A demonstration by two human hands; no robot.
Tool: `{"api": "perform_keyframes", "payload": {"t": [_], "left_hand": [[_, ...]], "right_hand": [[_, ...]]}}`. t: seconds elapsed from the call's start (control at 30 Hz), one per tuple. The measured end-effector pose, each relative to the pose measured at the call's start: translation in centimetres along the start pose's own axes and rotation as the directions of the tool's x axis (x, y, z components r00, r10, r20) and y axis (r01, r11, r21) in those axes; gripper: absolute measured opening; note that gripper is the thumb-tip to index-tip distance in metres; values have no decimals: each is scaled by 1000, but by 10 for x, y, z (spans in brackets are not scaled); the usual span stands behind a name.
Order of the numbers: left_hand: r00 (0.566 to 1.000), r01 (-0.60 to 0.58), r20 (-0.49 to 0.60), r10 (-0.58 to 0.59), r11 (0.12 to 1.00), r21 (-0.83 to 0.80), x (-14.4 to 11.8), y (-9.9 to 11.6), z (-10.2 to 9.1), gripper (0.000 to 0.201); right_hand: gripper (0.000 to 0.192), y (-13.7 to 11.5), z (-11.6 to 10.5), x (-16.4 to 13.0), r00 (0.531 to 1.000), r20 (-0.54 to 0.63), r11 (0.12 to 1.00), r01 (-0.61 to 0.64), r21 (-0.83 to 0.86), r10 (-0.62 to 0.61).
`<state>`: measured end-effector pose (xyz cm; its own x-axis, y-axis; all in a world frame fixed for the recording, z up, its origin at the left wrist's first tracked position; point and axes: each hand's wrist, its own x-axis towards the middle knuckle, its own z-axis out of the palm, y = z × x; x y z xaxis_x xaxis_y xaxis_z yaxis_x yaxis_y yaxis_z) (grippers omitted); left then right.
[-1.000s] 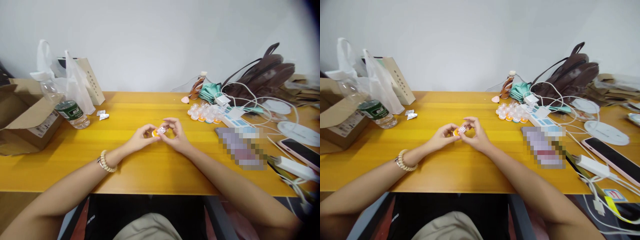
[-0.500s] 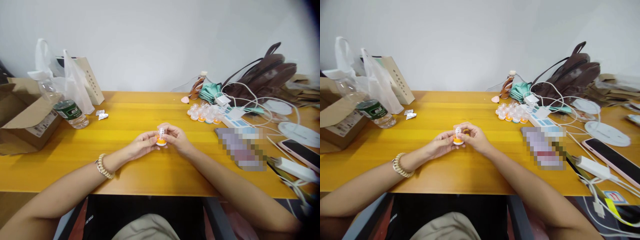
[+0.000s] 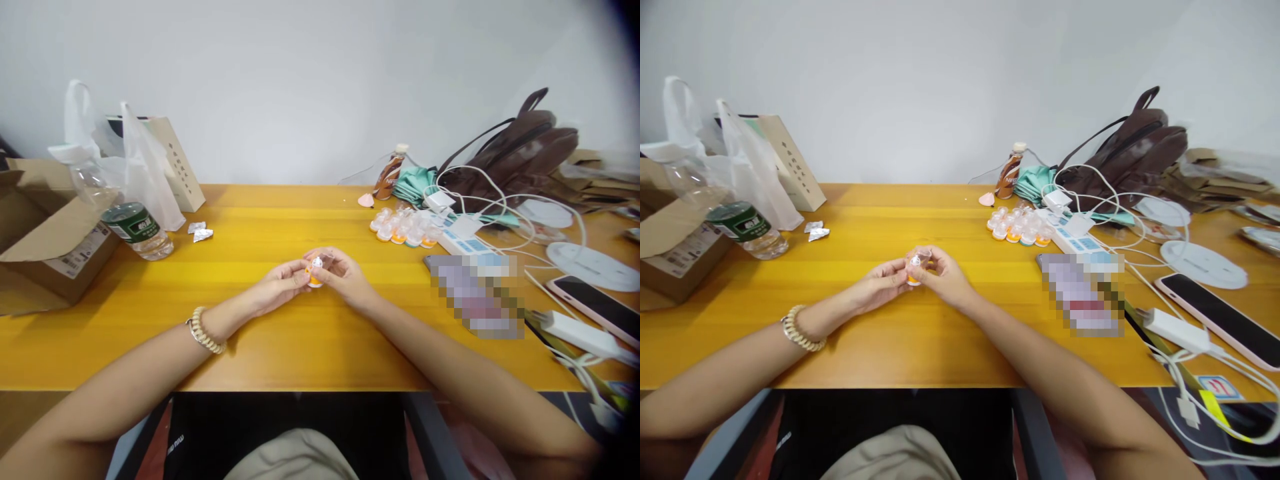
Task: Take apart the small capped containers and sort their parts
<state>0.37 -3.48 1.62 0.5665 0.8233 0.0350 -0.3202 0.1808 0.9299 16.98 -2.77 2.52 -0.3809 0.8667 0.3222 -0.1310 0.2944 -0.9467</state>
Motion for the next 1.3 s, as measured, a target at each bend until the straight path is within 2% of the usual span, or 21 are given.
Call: {"api": "perform_keyframes", "payload": {"t": [0.13,0.23,0.33,0.4,0.53,0.67,0.83,0.97,1.13,1.23,1.3], "left_hand": [[999,-47,-8,47,999,-15,3,1,-5,25],[999,-41,-14,41,999,-10,5,1,-11,26],[997,-57,-43,57,998,-5,6,0,-15,31],[995,-74,-69,75,997,10,7,0,-16,35],[993,-53,-94,66,989,137,8,0,-19,36],[992,-42,-104,68,970,239,10,-2,-24,37],[993,-45,-94,73,961,273,12,-3,-26,37],[994,-33,-89,61,955,293,12,-3,-24,37],[996,-21,-77,47,950,312,11,-2,-22,38],[996,-17,-77,44,946,325,10,-2,-21,39],[995,-19,-91,52,941,337,11,-2,-22,39]], "right_hand": [[23,-1,-5,4,989,-144,993,58,105,-43],[28,4,-17,12,967,-248,981,96,168,-52],[36,19,-37,23,916,-399,998,27,-61,-49],[37,33,-51,29,886,-459,965,-61,-255,-66],[32,57,-69,41,886,-457,880,-158,-447,-73],[24,68,-76,61,876,-477,715,-287,-638,-74],[27,73,-91,100,803,-593,516,-487,-705,-53],[32,75,-101,125,737,-675,419,-604,-678,-31],[42,73,-98,129,703,-710,381,-649,-659,-31],[51,70,-93,123,701,-712,409,-638,-653,-43],[49,68,-89,117,715,-697,448,-608,-655,-49]]}}
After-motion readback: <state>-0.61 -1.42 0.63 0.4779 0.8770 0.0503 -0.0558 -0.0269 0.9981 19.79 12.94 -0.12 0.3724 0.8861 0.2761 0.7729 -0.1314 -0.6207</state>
